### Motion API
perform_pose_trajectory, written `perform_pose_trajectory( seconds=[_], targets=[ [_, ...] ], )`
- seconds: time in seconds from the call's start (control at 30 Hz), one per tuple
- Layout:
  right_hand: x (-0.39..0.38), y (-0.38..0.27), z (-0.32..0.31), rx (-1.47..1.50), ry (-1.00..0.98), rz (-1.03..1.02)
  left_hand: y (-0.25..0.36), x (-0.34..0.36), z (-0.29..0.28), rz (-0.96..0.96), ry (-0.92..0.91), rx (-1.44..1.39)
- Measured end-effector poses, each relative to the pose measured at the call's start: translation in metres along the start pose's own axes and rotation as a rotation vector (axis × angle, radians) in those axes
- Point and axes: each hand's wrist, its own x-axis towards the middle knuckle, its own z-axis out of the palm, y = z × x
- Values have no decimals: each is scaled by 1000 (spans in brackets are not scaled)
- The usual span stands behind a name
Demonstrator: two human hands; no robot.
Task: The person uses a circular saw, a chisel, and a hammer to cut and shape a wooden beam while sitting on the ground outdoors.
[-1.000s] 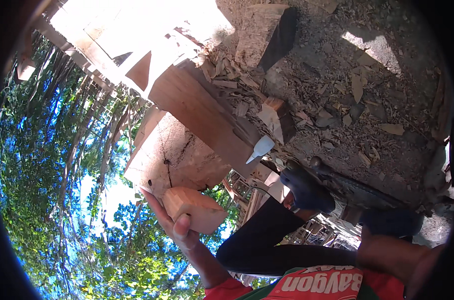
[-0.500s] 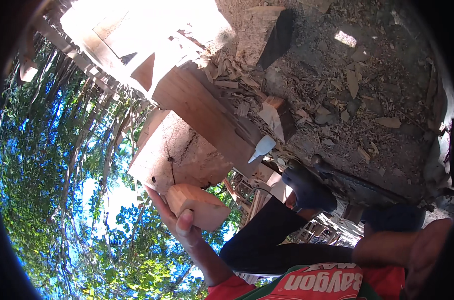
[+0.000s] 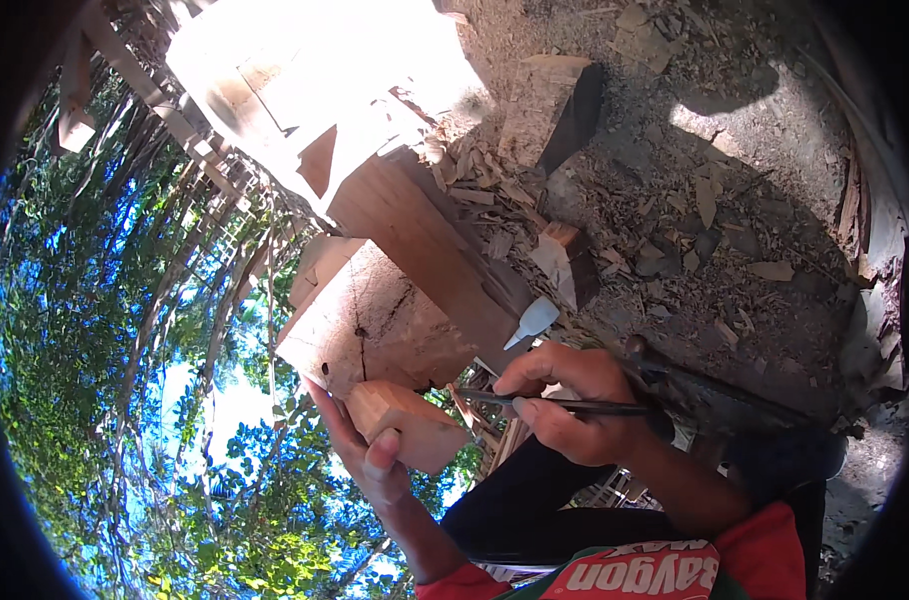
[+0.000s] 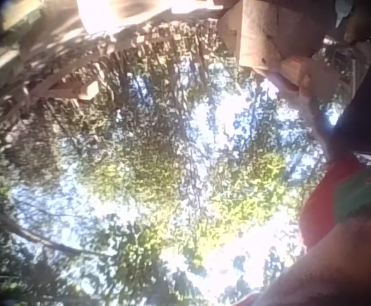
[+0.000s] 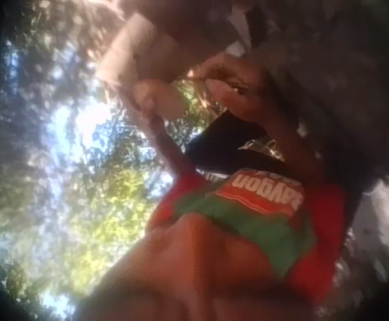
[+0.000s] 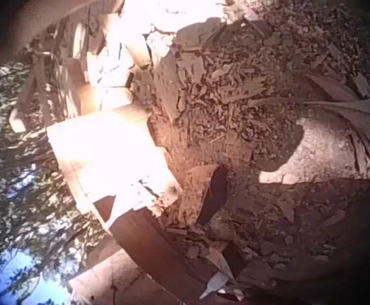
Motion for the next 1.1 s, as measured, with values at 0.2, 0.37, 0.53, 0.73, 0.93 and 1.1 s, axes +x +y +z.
perform_pose_trajectory(
  seconds=[0.2, 0.37, 0.53, 0.73, 0.93, 1.1],
  targets=[
    [5, 40, 32, 29, -68, 34, 2, -1, 1, 34, 13, -1],
    [14, 46, 38, 37, -97, 33, 8, 2, 13, 37, 32, -29],
    [22, 46, 38, -12, -143, -34, 9, 4, 14, 27, 30, -41],
    [28, 47, 42, -60, -133, -106, 8, 5, 13, 23, 43, -33],
    [21, 56, 38, -61, -127, -85, 6, 2, 11, 28, 48, -24],
    [23, 51, 38, -80, -137, -89, 2, 3, 9, 77, 33, -38]
  ],
)
